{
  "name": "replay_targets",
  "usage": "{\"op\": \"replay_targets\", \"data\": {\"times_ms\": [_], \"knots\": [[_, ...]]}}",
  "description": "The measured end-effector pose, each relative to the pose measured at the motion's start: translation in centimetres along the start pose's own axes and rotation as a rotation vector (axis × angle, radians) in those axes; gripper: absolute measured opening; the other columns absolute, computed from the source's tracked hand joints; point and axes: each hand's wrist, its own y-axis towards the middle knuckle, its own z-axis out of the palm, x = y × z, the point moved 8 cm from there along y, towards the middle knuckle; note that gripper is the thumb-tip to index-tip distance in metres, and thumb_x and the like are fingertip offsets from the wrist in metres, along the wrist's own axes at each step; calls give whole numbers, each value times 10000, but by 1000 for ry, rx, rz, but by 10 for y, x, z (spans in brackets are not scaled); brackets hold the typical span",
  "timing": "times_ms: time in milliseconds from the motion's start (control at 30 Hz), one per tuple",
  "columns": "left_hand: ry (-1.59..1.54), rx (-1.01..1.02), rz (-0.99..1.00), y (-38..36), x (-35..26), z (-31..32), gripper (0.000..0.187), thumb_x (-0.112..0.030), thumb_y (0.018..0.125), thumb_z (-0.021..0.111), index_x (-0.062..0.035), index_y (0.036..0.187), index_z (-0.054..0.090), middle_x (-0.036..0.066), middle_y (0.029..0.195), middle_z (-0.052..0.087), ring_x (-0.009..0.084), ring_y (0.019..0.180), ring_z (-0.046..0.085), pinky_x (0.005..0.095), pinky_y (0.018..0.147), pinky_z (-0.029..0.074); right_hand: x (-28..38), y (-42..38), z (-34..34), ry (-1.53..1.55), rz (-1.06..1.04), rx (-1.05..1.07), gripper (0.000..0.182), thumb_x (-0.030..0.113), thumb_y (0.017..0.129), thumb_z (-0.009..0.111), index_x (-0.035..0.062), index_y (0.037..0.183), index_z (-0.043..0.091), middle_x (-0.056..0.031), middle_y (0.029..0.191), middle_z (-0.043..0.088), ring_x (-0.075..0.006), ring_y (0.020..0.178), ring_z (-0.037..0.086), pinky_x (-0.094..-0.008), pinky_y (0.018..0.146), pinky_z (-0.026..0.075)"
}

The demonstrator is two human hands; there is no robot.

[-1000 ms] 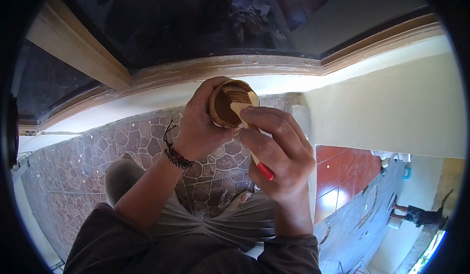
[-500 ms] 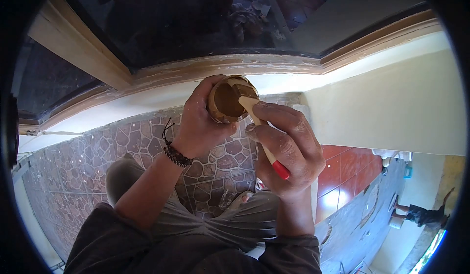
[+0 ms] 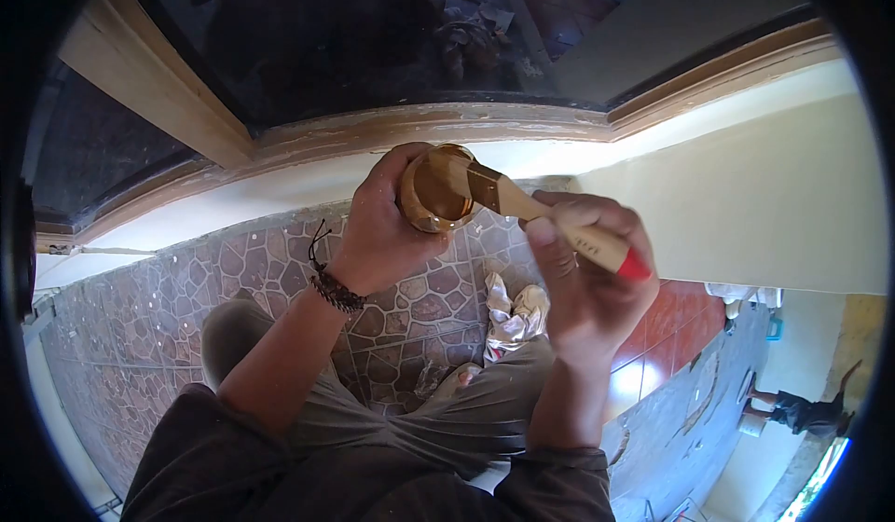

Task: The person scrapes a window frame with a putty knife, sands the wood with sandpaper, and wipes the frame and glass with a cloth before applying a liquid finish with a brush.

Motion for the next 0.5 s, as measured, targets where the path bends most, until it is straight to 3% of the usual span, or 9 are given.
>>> {"op": "replay_targets", "data": {"times_ms": [33, 100, 167, 300, 500], "knots": [[34, 23, -1, 0, 0, 1, 685, 21, 638, 772, -6, 1259, 484, 97, 1185, 598, 185, 1117, 593, 304, 970, 488, -16, 0, -5, 207, 190, -53, 193, -71, 831, 684, -21, 999, 602, -199, 979, 693, -216, 810, 693, -311, 715, 580], [30, 31, 0, 1, 3, 2, 696, 13, 639, 776, -6, 1268, 478, 98, 1190, 596, 186, 1123, 590, 307, 978, 483, -25, 7, -4, 315, 211, -64, 187, -22, 878, 641, -23, 1056, 584, -196, 951, 683, -248, 779, 693, -331, 698, 590], [26, 43, 3, 1, 4, 5, 707, 5, 639, 780, -5, 1276, 472, 98, 1196, 594, 186, 1130, 587, 309, 985, 478, -64, 0, -8, 723, 468, -133, 173, 25, 904, 603, -6, 1073, 585, -164, 933, 675, -271, 763, 696, -351, 688, 601], [20, 26, 38, -1, -5, 10, 718, 1, 641, 786, -8, 1285, 468, 99, 1196, 596, 189, 1128, 589, 316, 994, 472, -99, -14, -7, 934, 747, -224, 181, 92, 916, 592, 22, 1083, 595, -123, 889, 662, -250, 779, 685, -329, 718, 592], [16, 54, 34, -3, -7, 20, 727, -6, 649, 790, -14, 1296, 460, 97, 1199, 601, 188, 1134, 592, 323, 999, 468, -110, -23, -1, 1077, 871, -197, 173, 128, 918, 607, 12, 1044, 632, -132, 894, 656, -241, 817, 676, -293, 726, 586]]}}
